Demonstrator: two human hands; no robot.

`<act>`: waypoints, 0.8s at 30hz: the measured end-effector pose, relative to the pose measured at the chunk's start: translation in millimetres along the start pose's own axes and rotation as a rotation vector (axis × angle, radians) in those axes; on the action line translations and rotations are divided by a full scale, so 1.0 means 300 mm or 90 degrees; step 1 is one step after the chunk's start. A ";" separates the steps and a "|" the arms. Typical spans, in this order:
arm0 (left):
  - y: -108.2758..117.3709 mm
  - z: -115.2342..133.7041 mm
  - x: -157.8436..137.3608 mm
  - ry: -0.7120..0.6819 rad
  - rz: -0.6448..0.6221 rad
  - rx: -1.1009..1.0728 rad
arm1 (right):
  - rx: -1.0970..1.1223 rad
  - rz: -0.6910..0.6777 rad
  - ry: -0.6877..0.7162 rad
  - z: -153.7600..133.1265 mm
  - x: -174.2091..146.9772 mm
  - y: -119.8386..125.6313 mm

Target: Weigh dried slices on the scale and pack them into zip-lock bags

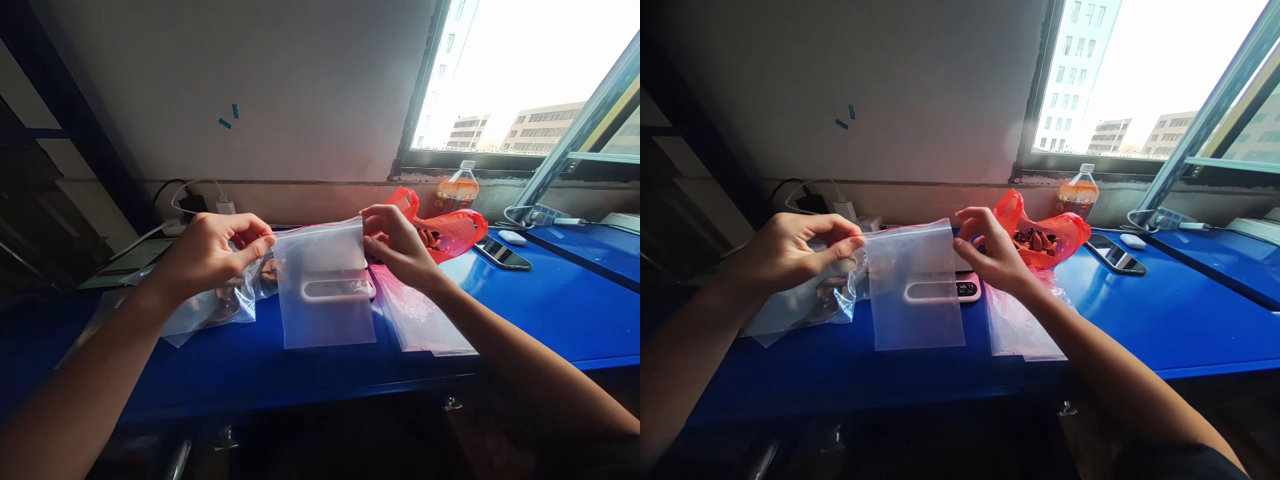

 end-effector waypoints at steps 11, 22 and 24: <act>-0.046 0.004 -0.007 0.057 -0.037 -0.174 | 0.036 -0.006 -0.005 -0.224 -0.055 -0.007; -0.054 -0.385 0.058 0.119 -0.173 0.285 | -0.022 0.044 -0.334 0.120 -0.252 0.390; -0.072 -0.447 0.057 0.128 -0.204 0.281 | -0.109 0.063 -0.356 0.244 -0.261 0.421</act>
Point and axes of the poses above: each hand's wrist, its own x-axis towards the middle knuckle, its own y-axis out of the back of the hand, z = x × y, the point moved 6 cm from there along x, towards the middle knuckle, and after that the axes turned 10 degrees about z, right-handed, at the moved point
